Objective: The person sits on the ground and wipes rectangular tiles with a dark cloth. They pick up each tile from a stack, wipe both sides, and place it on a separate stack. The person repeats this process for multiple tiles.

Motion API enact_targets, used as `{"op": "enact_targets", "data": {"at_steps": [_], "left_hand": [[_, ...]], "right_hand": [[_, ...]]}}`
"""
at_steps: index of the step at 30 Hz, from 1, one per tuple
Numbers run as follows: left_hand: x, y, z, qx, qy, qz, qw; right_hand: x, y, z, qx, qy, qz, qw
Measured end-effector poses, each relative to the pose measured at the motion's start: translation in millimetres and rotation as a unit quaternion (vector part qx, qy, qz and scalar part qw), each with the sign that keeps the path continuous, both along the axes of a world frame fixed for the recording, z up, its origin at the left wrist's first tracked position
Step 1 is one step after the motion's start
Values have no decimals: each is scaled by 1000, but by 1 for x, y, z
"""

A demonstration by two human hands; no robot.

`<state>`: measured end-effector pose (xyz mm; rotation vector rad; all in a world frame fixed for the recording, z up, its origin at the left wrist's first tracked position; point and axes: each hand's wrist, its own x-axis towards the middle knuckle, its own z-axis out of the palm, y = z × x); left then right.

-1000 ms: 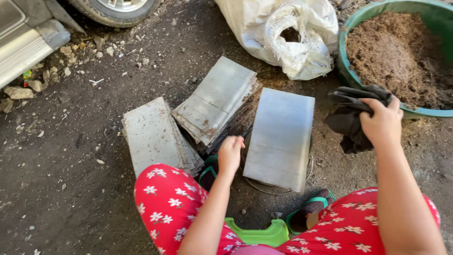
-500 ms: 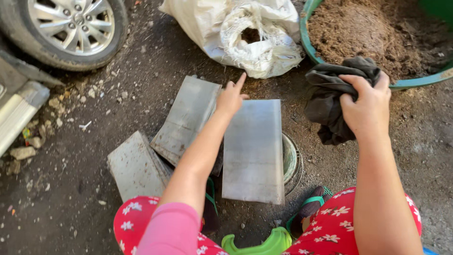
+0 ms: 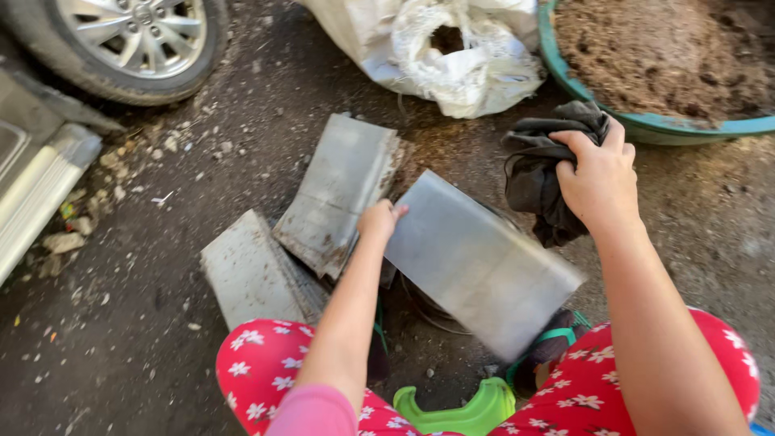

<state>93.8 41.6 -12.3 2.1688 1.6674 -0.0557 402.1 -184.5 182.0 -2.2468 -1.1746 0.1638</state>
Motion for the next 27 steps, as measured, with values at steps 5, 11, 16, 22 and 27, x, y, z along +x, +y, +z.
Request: {"op": "enact_targets", "data": {"at_steps": [5, 11, 16, 22, 27], "left_hand": [[-71, -113, -43, -42, -133, 149, 979], [-106, -166, -95, -52, -353, 232, 905], [-114, -184, -102, -99, -506, 319, 795], [-110, -189, -91, -98, -466, 316, 821], [-110, -179, -77, -93, -518, 346, 777]], "right_hand": [[-84, 32, -21, -4, -99, 78, 992], [-280, 48, -93, -47, -235, 298, 924], [-249, 30, -148, -62, -182, 225, 955], [27, -45, -139, -312, -215, -88, 921], [95, -64, -95, -31, -267, -78, 960]]}}
